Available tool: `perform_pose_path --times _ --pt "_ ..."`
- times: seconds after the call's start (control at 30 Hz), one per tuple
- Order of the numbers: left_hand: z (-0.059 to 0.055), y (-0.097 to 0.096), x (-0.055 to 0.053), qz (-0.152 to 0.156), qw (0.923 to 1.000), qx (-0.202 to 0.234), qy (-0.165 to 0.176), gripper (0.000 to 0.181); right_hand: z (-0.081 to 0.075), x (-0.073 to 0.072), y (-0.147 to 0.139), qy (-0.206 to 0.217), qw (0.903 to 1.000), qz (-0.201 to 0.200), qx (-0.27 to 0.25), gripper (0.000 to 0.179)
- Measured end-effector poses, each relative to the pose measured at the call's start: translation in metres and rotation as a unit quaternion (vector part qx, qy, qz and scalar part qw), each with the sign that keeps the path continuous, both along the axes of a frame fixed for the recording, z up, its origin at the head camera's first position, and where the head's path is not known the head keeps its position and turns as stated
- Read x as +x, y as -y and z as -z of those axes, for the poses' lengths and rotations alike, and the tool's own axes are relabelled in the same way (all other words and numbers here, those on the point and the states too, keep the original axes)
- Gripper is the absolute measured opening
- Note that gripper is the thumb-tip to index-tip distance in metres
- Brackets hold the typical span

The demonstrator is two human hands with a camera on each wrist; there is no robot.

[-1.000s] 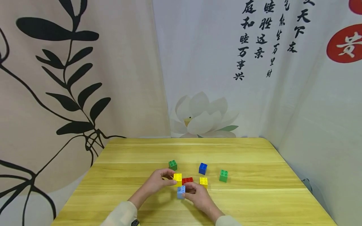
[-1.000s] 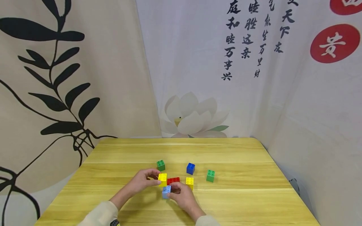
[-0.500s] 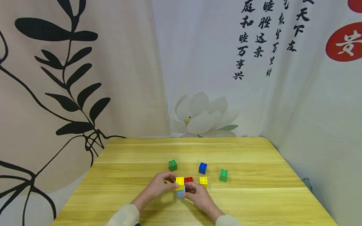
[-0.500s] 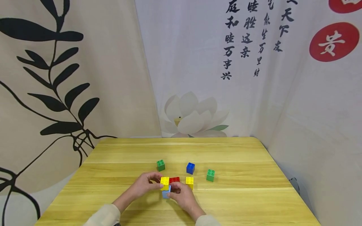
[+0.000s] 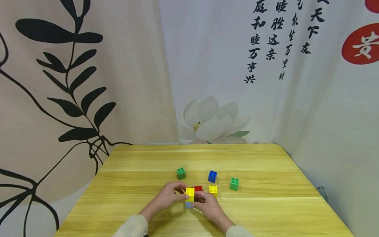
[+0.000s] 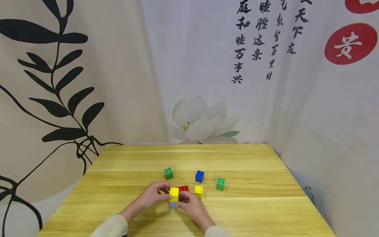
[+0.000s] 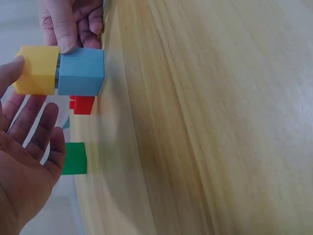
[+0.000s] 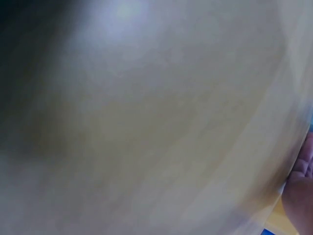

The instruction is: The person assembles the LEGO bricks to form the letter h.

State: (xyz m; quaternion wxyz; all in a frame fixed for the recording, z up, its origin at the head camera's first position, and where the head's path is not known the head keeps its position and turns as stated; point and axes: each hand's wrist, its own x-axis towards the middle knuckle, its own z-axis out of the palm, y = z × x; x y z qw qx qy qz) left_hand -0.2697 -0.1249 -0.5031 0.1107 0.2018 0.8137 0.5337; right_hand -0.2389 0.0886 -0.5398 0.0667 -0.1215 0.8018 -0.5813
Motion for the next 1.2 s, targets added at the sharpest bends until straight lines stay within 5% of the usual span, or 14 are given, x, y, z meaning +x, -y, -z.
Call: perform_pose_path --times 1.2 --pt "0.0024 -0.0004 0.0031 -0.008 0.9996 -0.023 -0.016 0.027 0.0004 0.0016 -0.0026 0.021 0.9998 0.003 -0.007 0.033"
